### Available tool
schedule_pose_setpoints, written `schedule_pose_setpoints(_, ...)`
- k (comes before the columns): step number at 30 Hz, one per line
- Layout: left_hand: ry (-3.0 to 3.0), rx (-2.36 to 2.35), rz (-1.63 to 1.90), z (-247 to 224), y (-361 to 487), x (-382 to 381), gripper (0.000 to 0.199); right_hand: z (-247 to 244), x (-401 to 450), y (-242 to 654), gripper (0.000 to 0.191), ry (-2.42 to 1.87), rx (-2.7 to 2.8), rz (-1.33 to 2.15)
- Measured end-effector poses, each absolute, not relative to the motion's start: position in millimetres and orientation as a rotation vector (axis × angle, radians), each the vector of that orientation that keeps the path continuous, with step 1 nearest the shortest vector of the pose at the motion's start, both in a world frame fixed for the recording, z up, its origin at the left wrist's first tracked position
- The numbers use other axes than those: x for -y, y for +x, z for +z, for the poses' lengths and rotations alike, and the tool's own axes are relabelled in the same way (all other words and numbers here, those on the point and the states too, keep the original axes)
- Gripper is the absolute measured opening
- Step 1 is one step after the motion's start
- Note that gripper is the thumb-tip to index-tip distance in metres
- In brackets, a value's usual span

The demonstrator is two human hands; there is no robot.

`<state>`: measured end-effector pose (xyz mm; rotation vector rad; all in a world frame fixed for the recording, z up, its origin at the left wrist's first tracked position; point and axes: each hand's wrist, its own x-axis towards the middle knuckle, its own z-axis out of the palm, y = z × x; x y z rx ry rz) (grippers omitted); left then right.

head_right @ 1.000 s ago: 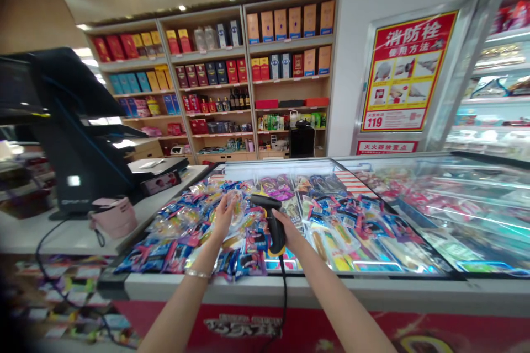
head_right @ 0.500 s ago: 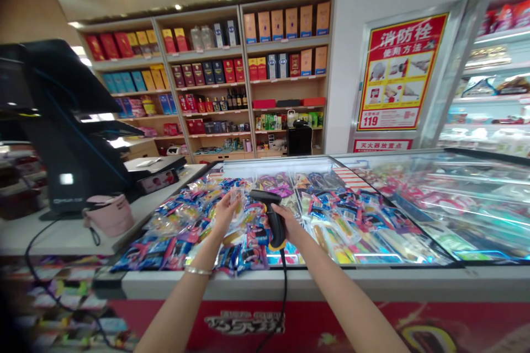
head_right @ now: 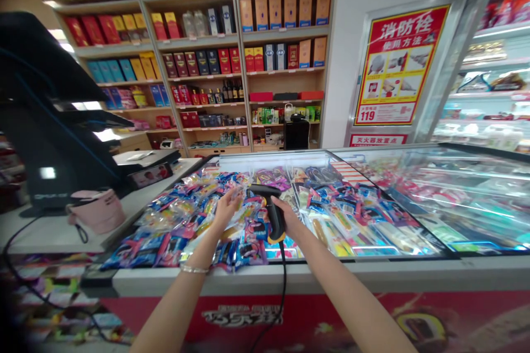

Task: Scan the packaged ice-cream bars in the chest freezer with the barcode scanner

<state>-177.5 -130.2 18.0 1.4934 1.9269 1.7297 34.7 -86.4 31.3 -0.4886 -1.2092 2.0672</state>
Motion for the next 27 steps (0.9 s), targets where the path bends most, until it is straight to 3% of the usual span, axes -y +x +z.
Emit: schedule_pose_setpoints(27, 1.462, -2.016, 1.805, 28, -169, 140, 0.045, 37, 91, 38, 0.030, -0.485, 1.141, 2.078)
